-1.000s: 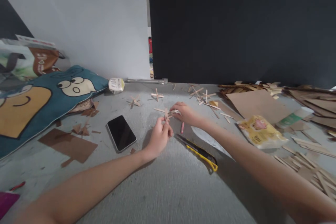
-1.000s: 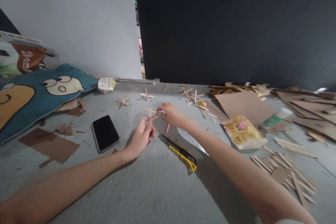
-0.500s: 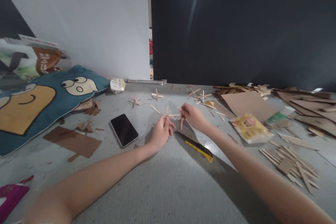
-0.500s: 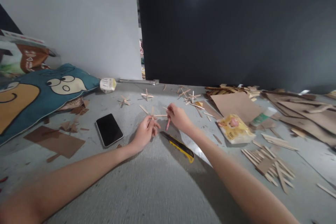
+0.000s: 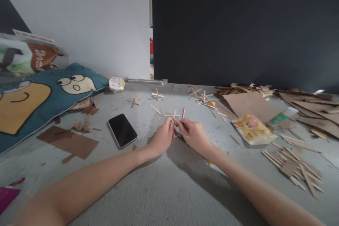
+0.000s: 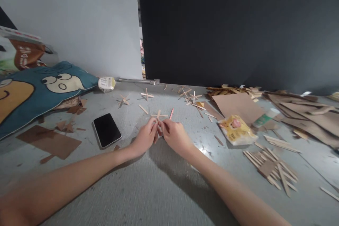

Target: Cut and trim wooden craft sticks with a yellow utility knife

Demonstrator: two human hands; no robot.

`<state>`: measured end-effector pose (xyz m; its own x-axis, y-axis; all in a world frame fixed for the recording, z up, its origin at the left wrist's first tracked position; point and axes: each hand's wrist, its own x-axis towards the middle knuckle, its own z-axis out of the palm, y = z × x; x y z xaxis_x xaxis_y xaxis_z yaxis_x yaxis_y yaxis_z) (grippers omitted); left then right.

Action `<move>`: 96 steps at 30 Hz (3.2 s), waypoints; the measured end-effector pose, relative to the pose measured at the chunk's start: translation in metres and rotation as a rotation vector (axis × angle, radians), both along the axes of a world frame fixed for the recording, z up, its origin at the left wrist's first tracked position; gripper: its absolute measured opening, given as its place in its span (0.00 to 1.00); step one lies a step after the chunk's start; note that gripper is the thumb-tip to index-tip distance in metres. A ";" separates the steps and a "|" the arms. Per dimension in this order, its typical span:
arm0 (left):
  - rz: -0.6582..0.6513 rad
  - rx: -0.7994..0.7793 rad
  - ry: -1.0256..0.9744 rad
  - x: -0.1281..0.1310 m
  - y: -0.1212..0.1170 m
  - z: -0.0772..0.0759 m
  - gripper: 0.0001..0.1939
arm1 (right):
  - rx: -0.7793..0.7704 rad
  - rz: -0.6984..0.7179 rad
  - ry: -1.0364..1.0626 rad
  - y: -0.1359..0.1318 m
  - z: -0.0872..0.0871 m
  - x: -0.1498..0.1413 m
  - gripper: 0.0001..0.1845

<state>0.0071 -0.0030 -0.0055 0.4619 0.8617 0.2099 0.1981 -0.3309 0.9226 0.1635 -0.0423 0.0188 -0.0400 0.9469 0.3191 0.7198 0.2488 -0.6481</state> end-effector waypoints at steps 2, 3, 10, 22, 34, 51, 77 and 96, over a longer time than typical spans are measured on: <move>-0.015 -0.012 0.005 0.000 -0.001 0.001 0.11 | 0.011 -0.003 0.000 0.000 -0.002 0.000 0.19; -0.023 -0.019 0.007 0.000 -0.001 0.001 0.11 | 0.014 -0.007 -0.004 0.000 -0.002 0.000 0.19; -0.009 -0.046 -0.143 0.000 0.005 -0.003 0.20 | 0.057 -0.033 0.002 0.000 -0.004 0.000 0.19; -0.127 -0.462 -0.494 -0.003 0.028 -0.004 0.25 | 0.140 -0.025 0.084 0.002 -0.008 0.001 0.20; -0.139 -0.540 -0.517 -0.004 0.030 -0.001 0.23 | 0.136 -0.008 0.113 0.001 -0.013 0.006 0.22; -0.153 -0.557 -0.520 -0.004 0.027 0.003 0.23 | 0.085 0.044 0.054 0.002 -0.004 0.007 0.19; -0.196 -0.494 -0.462 -0.004 0.023 0.002 0.24 | 0.058 0.119 -0.060 0.002 0.003 0.014 0.17; -0.039 -0.489 -0.544 0.001 0.025 -0.002 0.16 | -0.281 -0.247 -0.661 0.004 0.018 0.031 0.15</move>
<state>0.0080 0.0218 -0.0071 0.4338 0.9009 0.0135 -0.3337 0.1467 0.9312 0.1945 -0.0379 0.0365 0.0850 0.9952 0.0477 0.9937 -0.0812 -0.0773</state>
